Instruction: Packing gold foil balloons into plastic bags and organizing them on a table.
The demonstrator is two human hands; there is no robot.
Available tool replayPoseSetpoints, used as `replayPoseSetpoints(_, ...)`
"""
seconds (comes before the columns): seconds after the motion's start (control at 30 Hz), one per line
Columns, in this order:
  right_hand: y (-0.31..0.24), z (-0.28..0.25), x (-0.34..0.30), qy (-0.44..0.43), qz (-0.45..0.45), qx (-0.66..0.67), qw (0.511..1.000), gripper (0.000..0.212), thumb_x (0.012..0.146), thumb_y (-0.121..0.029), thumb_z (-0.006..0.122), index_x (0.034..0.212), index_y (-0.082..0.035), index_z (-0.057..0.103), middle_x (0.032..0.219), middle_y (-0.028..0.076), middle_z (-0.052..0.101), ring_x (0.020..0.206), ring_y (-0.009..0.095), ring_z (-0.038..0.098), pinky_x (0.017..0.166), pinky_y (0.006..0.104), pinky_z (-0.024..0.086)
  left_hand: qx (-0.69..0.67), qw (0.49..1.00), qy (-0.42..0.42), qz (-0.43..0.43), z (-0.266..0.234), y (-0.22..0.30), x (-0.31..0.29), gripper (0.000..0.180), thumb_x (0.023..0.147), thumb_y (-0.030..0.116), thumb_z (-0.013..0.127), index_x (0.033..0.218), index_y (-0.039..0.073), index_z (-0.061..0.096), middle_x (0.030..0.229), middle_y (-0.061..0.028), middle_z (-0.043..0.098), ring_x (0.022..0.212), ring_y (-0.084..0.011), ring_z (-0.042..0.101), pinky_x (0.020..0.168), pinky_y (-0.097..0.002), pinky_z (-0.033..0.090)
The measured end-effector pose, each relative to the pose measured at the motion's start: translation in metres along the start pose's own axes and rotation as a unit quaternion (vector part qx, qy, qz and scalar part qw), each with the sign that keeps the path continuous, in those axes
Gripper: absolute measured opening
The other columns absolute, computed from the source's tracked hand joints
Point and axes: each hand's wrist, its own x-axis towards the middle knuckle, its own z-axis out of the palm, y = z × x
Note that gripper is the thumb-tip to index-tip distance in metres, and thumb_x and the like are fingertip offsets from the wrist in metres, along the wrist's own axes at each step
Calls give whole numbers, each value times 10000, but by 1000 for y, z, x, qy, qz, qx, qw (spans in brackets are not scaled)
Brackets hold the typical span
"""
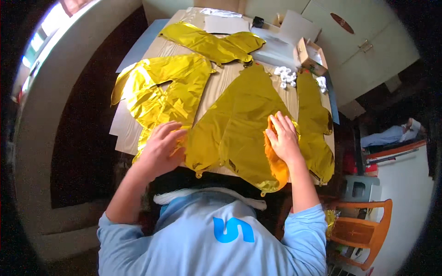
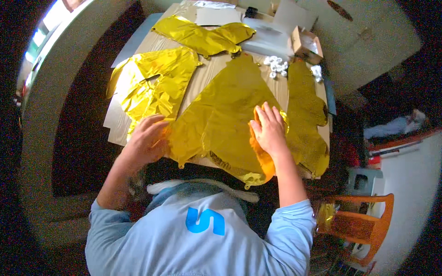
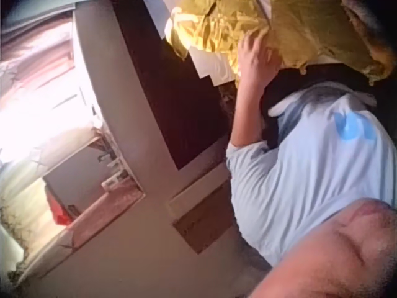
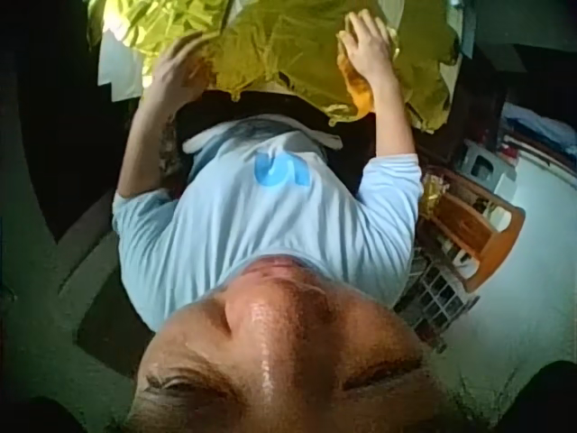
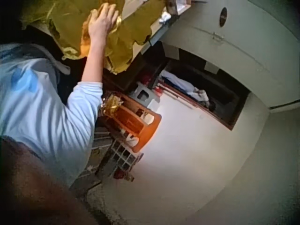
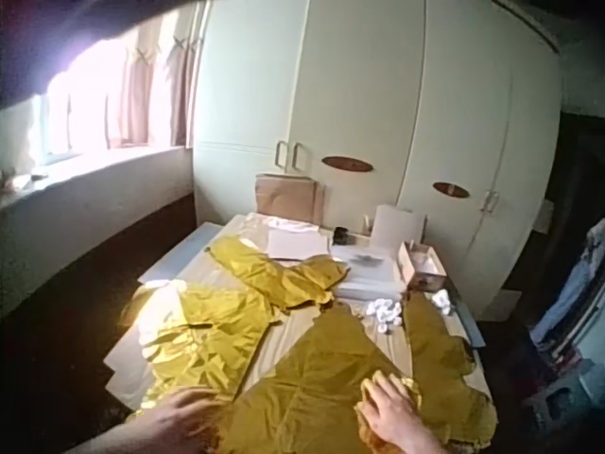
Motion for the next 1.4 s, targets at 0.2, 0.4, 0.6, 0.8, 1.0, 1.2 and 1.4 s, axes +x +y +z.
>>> replayPoseSetpoints(0.2,-25,-17,-5,29,-63,24,997,475,917,-291,638,1337,-82,560,1436,181,479,1332,396,404,1122,471,324,153,984,-84,43,-38,-7,-69,573,719,157,777,1257,76,596,1303,-141,545,1224,-342,526,1051,-487,421)
replayPoseSetpoints(0.4,-56,-4,-4,-47,-145,26,988,493,881,-296,681,1311,-77,579,1430,191,477,1321,390,417,1121,464,326,138,987,-36,72,-35,-30,-71,352,803,53,664,1154,39,631,1210,-153,623,1167,-355,591,1003,-458,479)
replayPoseSetpoints(0.6,-51,-3,-5,-45,-130,59,989,492,877,-289,687,1305,-69,584,1431,185,478,1321,392,417,1114,457,339,78,992,-93,-34,-53,-21,-57,167,837,73,672,987,-1,676,1090,-138,675,988,-316,661,879,-410,529)
replayPoseSetpoints(0.8,-38,-40,6,39,-60,166,984,314,906,-214,662,1150,-16,658,1215,182,633,1148,335,589,1010,401,460,17,991,-71,-115,-58,-14,-45,119,807,47,705,907,-16,700,947,-160,703,829,-315,697,750,-370,560)
replayPoseSetpoints(1.0,-14,-93,3,158,-2,180,971,163,910,-109,653,1014,8,697,985,130,702,901,241,678,798,324,517,11,982,-123,-143,-60,-11,-36,198,783,77,725,962,-7,717,983,-162,702,895,-317,688,813,-388,552)
replayPoseSetpoints(1.2,8,-101,4,179,8,152,972,156,914,-117,650,998,5,701,943,130,700,886,248,678,782,321,514,42,983,-144,-107,-69,13,-19,319,767,117,746,1065,17,695,1017,-165,693,930,-325,678,832,-399,545)
replayPoseSetpoints(1.4,17,-105,4,187,29,148,971,161,917,-130,650,995,-1,706,943,129,702,888,246,682,783,323,515,4,988,-142,-64,-58,18,0,305,773,92,733,1054,-6,665,1033,-175,678,932,-341,676,825,-394,546)
